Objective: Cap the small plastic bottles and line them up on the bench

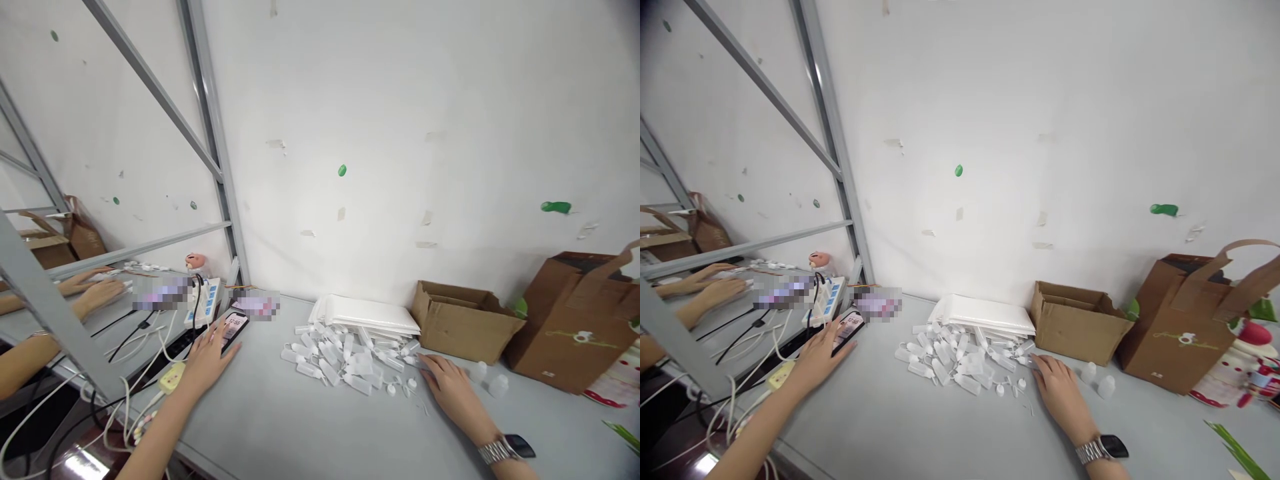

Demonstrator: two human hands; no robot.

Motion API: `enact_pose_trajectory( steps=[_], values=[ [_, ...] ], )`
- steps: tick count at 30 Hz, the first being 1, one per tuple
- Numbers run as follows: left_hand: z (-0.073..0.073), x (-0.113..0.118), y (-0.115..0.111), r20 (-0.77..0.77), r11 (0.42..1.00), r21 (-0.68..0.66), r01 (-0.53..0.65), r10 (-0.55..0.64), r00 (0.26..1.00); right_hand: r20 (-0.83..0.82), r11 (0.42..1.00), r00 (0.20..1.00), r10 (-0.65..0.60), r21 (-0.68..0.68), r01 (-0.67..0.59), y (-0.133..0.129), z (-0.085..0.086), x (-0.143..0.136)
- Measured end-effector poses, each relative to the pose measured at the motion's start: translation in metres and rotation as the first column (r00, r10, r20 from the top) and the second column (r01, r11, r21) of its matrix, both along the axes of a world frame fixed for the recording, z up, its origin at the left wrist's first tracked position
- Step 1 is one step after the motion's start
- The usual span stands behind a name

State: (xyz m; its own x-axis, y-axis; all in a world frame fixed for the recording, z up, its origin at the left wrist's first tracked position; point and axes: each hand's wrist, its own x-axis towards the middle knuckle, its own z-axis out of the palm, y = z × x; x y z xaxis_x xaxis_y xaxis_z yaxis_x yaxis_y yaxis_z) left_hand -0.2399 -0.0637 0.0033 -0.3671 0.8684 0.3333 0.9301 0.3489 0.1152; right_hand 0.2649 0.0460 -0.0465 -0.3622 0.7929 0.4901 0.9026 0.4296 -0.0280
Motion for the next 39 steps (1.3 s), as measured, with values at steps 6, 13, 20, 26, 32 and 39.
enact_pose_trajectory(
  steps=[6, 13, 20, 26, 32, 39],
  values=[
    [-0.003, -0.003, 0.007, -0.004, 0.999, -0.039, 0.015, -0.016, 1.0, 0.015, 1.0, 1.0, -0.006, -0.025, 0.006, -0.002, 0.002, 0.0],
    [-0.008, -0.005, 0.006, 0.028, 1.0, -0.023, 0.013, -0.013, 1.0, 0.008, 0.999, 1.0, 0.002, -0.033, -0.001, -0.001, 0.001, 0.0],
    [0.022, 0.039, 0.017, 0.202, 0.97, 0.234, 0.072, -0.12, 0.972, -0.069, 0.999, 0.998, 0.0, -0.046, -0.003, -0.006, 0.016, -0.002],
    [0.051, 0.178, 0.036, 0.671, 0.84, 0.417, 0.346, -0.542, 0.506, -0.244, 0.998, 0.969, 0.027, -0.049, -0.04, -0.02, 0.043, -0.01],
    [0.047, 0.276, 0.04, 0.744, 0.686, 0.445, 0.576, -0.641, 0.189, -0.689, 0.979, 0.714, -0.124, -0.203, -0.026, -0.023, 0.049, -0.027],
    [0.015, 0.27, 0.048, 0.846, 0.776, 0.486, 0.402, -0.533, 0.004, -0.839, 0.962, 0.474, -0.266, -0.263, 0.075, -0.023, 0.05, -0.028]
  ],
)
